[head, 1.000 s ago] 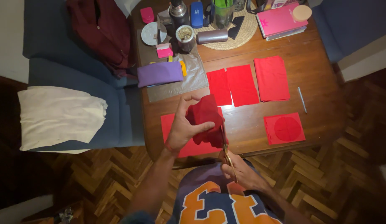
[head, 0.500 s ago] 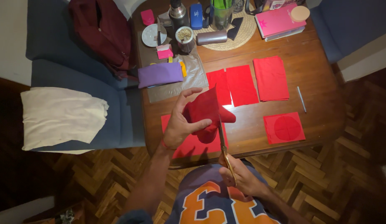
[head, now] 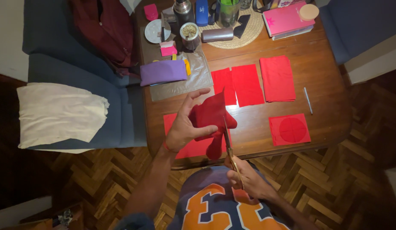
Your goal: The person cuts red paper into smaller pieces and shapes using scissors. They fold a piece of red paper and cut a circular shape, then cut a larger sheet of red paper into rectangular pieces.
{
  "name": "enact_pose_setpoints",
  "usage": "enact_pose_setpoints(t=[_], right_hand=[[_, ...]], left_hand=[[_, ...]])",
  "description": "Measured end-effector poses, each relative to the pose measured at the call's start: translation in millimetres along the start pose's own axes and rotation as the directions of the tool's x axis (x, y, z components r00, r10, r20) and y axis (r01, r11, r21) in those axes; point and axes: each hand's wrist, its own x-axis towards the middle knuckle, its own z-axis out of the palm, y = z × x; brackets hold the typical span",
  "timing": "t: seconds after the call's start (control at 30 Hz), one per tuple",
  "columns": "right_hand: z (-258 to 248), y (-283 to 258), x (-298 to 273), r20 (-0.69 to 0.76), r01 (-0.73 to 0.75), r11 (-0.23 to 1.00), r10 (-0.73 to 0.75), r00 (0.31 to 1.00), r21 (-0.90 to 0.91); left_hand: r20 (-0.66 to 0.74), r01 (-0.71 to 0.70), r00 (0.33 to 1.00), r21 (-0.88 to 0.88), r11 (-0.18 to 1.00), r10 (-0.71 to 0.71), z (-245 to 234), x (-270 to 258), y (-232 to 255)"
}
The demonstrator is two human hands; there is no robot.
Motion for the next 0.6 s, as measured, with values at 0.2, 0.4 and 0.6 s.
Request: enact_pose_setpoints(t=[0.2,0.4,0.6], right_hand=[[-1.2,-0.1,-4.6,0.009,0.008,0.997,-0.007,1.0,-0.081],[-11.2,7.3,-3.8,0.003,0.0,0.995,0.0,1.0,-0.097],[-4.7,-1.6,-4.1,-0.058,-0.037,0.996,0.032,0.998,-0.075]], left_hand=[[0.005,-0.021,1.0,0.059,0.998,0.021,-2.9,-1.6,2.4],[0.032,-0.066,0.998,0.105,0.992,0.063,-2.4,-3.8,1.5],[0.072,-0.085,0.994,0.086,0.993,0.079,-1.0,-4.7,6.6]])
